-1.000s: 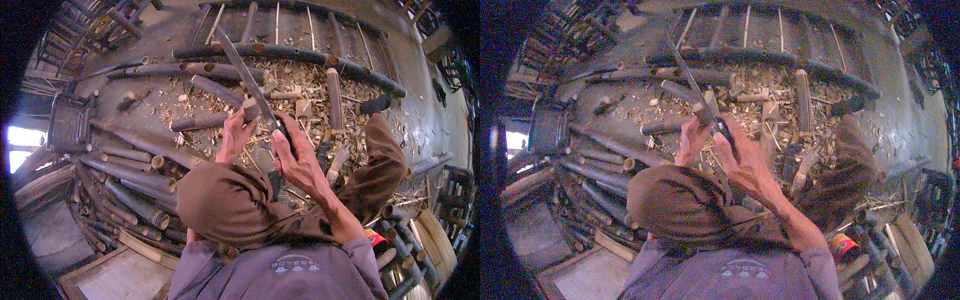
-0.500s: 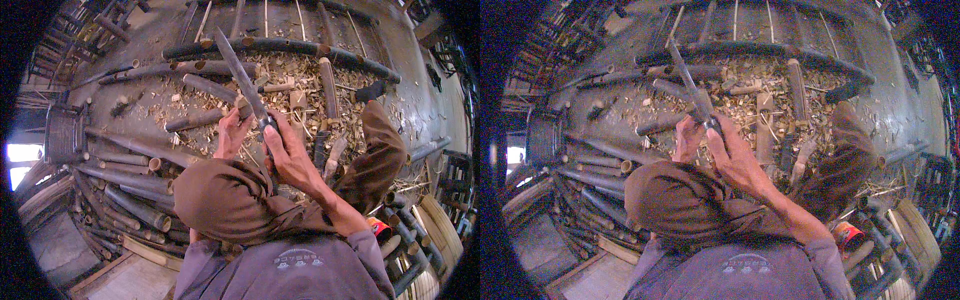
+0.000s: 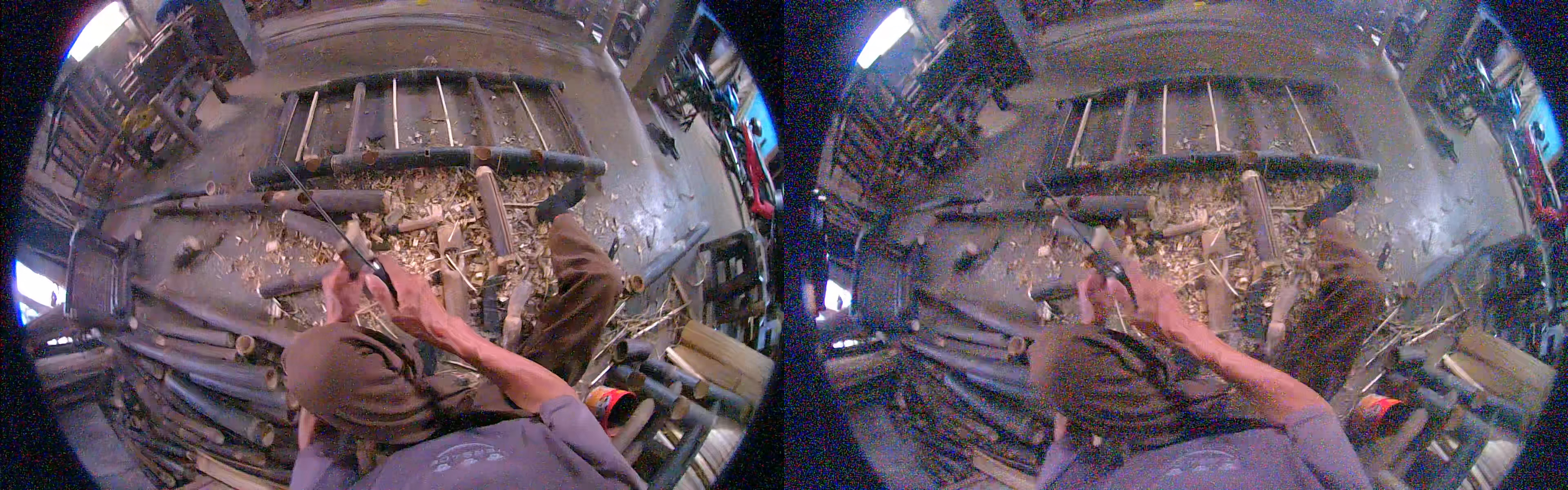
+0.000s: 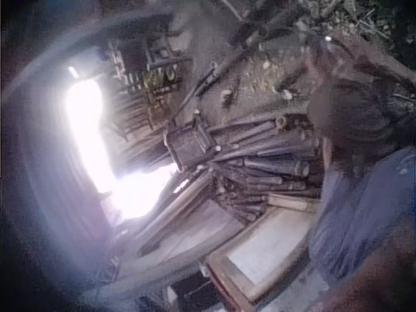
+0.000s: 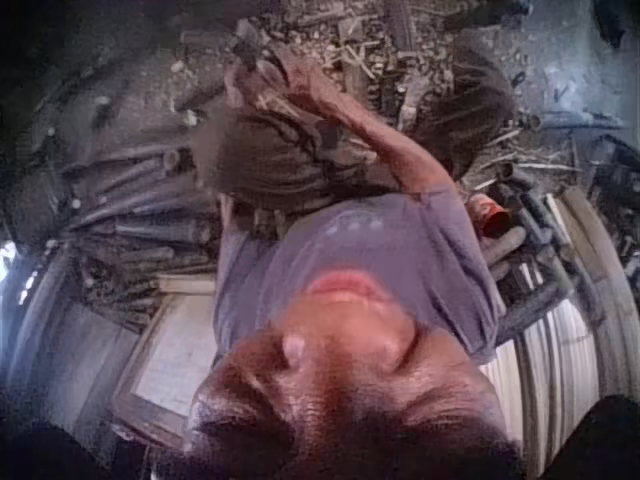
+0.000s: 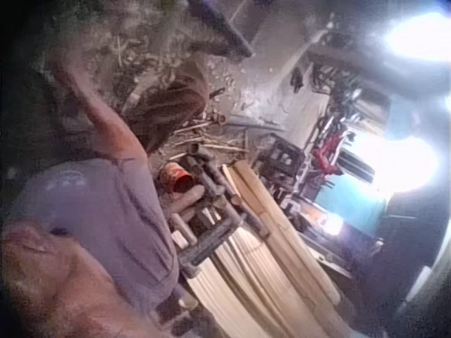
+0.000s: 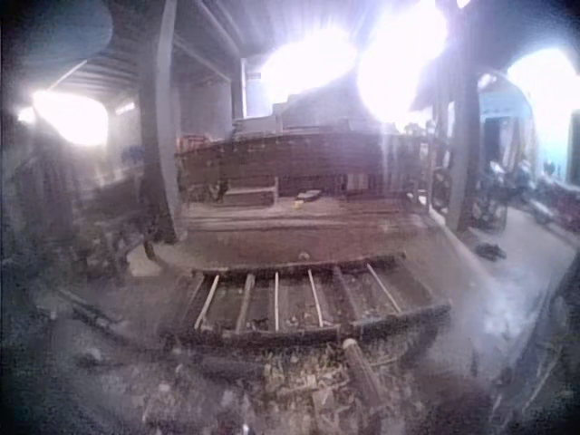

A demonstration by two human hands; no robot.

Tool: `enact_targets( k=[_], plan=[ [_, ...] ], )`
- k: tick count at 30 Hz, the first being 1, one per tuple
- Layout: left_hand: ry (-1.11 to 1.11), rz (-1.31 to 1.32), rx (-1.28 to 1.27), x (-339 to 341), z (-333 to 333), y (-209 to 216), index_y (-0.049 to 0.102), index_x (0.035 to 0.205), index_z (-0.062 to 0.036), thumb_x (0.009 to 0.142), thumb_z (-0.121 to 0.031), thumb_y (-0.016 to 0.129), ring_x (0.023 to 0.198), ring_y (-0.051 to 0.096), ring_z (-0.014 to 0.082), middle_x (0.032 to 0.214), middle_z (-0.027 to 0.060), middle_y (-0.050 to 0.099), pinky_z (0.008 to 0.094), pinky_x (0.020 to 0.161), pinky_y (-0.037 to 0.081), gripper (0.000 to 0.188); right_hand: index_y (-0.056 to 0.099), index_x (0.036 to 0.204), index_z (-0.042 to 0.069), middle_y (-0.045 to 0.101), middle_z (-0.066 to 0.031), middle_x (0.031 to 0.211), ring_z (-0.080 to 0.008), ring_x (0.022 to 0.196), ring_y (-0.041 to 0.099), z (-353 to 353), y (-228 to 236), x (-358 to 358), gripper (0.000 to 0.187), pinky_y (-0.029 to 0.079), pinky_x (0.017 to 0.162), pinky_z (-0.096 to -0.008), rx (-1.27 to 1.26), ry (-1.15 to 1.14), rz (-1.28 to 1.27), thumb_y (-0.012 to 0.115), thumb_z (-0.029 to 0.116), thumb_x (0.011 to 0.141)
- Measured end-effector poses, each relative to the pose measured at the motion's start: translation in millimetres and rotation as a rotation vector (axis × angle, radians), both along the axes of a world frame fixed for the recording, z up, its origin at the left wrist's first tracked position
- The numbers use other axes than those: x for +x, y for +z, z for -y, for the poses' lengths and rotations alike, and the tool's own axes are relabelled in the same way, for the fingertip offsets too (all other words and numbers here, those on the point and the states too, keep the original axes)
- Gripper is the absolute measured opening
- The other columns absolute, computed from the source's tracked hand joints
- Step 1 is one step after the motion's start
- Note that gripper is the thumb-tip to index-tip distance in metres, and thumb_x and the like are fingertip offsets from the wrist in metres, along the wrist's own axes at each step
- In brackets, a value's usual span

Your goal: The person sits on the floor and uses a knife to shave and shape a piece of bamboo. They repeatedly rotate the bamboo and remove thin strips of material, then inspect the surface before continuing to refine the shape.

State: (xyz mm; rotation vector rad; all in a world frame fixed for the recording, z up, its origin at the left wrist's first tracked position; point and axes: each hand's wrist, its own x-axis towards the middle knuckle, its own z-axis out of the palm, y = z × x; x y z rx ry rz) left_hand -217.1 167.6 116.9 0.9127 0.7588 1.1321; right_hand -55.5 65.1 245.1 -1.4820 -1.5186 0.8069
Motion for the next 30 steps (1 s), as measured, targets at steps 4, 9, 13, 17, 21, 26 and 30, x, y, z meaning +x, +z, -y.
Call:
enact_targets(
  k=[4, 9, 13, 17, 21, 26, 30],
  plan=[
    [-0.197, -0.380, 0.222, 2.0, 30.0, 120.1, 0.059, 0.109, -0.0004, 0.090, -0.029, 0.059, 0.106, 0.057, 0.0228, 0.114, 0.0115, 0.061, 0.0391, 0.096, 0.045, 0.035, 0.045, 0.120, 0.007, 0.059, -0.0273, 0.078, -0.0449, 0.076, 0.061, 18.5, 75.1, 31.9, 0.036, 0.046, 0.064, -0.0511, -0.141, -0.041, -0.078, 0.048, 0.034, 0.096],
    [0.369, -1.287, 0.782, -32.4, 5.4, 251.7, 0.065, 0.100, -0.0016, 0.088, -0.015, 0.062, 0.089, 0.066, 0.0249, 0.092, 0.0136, 0.067, 0.0337, 0.080, 0.049, 0.018, 0.048, 0.112, 0.007, 0.056, -0.0237, 0.071, -0.0415, 0.068, 0.060, 9.5, 12.1, 15.8, 0.032, 0.044, 0.062, -0.0488, -0.099, 0.017, 0.039, 0.045, 0.035, 0.097],
    [0.570, -1.128, 1.357, 2.4, -57.0, 302.8, 0.065, 0.097, -0.0031, 0.087, -0.013, 0.064, 0.082, 0.066, 0.0280, 0.093, 0.0156, 0.067, 0.0346, 0.077, 0.050, 0.014, 0.051, 0.104, 0.005, 0.056, -0.0166, 0.073, -0.0299, 0.065, 0.054, 12.5, 72.6, 25.1, 0.032, 0.044, 0.062, -0.0411, -0.064, 0.116, 0.029, 0.045, 0.036, 0.098],
    [0.591, -1.382, 1.794, 14.9, -87.7, 288.9, 0.067, 0.093, -0.0065, 0.091, -0.022, 0.057, 0.081, 0.066, 0.0298, 0.094, 0.0138, 0.068, 0.0403, 0.074, 0.052, 0.019, 0.051, 0.122, 0.003, 0.059, -0.0146, 0.075, -0.0203, 0.068, 0.056, 17.3, 152.6, 31.7, 0.040, 0.046, 0.065, -0.0333, -0.024, 0.177, -0.021, 0.051, 0.034, 0.096],
    [-0.007, -1.952, 1.174, 46.1, -99.8, 162.3, 0.070, 0.085, -0.0108, 0.094, -0.041, 0.042, 0.083, 0.065, 0.0350, 0.090, 0.0149, 0.068, 0.0483, 0.076, 0.050, 0.042, 0.052, 0.121, 0.003, 0.065, -0.0216, 0.089, -0.0397, 0.080, 0.062, 14.2, 31.1, 44.2, 0.043, 0.049, 0.074, -0.0432, -0.188, 0.097, 0.147, 0.050, 0.037, 0.095],
    [-0.284, -1.765, 0.586, 30.1, -102.8, 133.0, 0.070, 0.087, -0.0079, 0.094, -0.056, 0.030, 0.091, 0.062, 0.0407, 0.092, 0.0198, 0.067, 0.0529, 0.083, 0.045, 0.062, 0.054, 0.117, 0.004, 0.063, -0.0251, 0.091, -0.0432, 0.083, 0.061, 1.4, -33.6, 40.8, 0.043, 0.049, 0.074, -0.0433, -0.109, 0.207, 0.042, 0.048, 0.040, 0.095],
    [-0.177, -1.631, 0.587, 32.4, -100.8, 151.3, 0.069, 0.094, -0.0126, 0.092, -0.059, 0.034, 0.094, 0.062, 0.0378, 0.097, 0.0143, 0.068, 0.0485, 0.084, 0.046, 0.058, 0.054, 0.115, 0.005, 0.061, -0.0260, 0.088, -0.0409, 0.082, 0.062, 4.7, 74.6, 65.2, 0.044, 0.048, 0.072, -0.0424, -0.242, 0.252, 0.117, 0.047, 0.043, 0.095]
  ],
)
